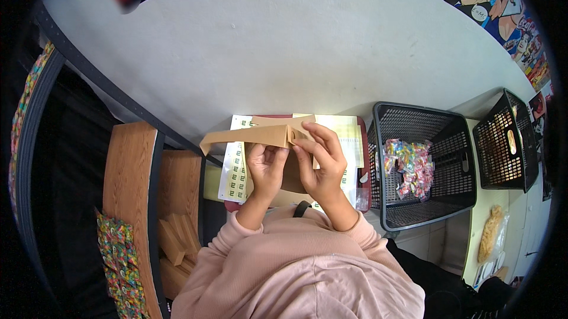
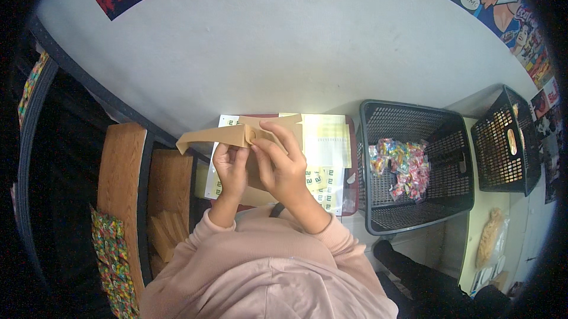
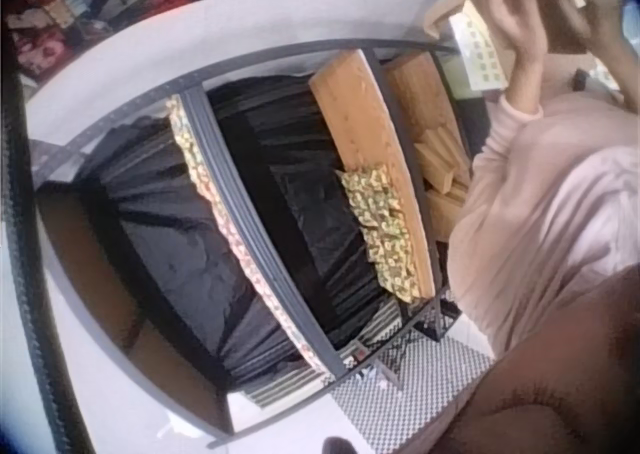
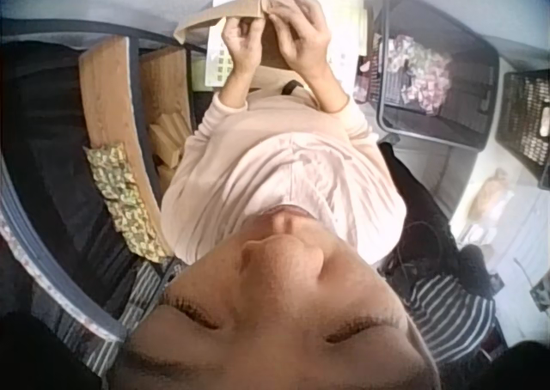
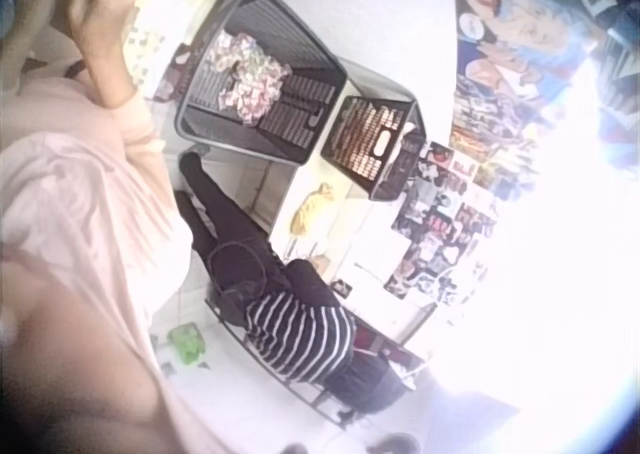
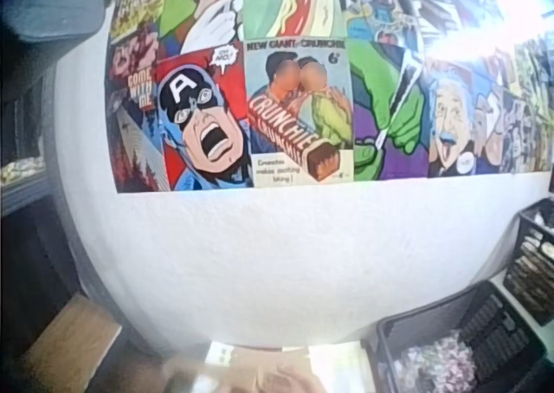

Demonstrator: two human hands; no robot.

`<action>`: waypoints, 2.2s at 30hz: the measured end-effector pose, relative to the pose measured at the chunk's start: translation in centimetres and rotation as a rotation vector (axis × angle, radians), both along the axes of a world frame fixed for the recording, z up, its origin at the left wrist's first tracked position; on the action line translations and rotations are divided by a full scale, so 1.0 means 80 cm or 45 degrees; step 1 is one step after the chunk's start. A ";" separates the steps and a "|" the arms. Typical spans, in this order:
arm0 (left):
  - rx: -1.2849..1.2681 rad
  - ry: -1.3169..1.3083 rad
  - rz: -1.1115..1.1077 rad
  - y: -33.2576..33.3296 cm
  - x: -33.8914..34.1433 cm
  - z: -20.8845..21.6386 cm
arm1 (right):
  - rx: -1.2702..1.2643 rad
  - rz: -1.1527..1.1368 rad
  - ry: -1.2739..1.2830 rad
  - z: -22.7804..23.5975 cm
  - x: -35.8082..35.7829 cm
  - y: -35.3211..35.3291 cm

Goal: The person folds a flat cardboard sheet into a small box, places a colorful wrapped item inside, and closes the flaps. The person then places the finished box on a nearby shelf.

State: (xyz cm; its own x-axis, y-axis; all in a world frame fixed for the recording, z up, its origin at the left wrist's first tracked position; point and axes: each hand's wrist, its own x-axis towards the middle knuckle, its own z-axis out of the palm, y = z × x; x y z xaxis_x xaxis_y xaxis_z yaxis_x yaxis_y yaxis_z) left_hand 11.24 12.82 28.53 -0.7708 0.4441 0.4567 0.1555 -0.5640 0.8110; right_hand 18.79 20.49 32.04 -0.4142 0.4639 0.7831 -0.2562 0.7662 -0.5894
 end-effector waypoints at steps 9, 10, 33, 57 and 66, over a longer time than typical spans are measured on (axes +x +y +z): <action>-0.006 0.114 -0.021 0.002 -0.003 -0.007 | -0.168 0.064 -0.028 -0.002 -0.003 -0.001; 0.001 0.106 -0.028 0.003 -0.002 -0.004 | -0.229 0.101 -0.007 -0.007 -0.003 0.002; 0.011 -0.068 -0.098 0.008 0.004 -0.004 | -0.161 0.100 -0.045 -0.006 0.000 0.005; -0.735 0.940 -0.011 -0.005 -0.063 0.123 | 0.247 0.626 -0.582 0.047 -0.021 0.107; -1.049 1.043 -0.142 0.023 -0.094 -0.002 | 0.170 0.762 -0.997 -0.045 -0.050 0.136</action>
State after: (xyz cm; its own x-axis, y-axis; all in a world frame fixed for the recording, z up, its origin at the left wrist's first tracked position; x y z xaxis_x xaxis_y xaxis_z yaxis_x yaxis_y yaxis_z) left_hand 3.71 14.67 28.35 -0.3171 0.8848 0.3415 0.7852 0.0430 0.6178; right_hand 14.79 31.40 28.47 -0.9737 -0.0622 0.2193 -0.1977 0.7099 -0.6760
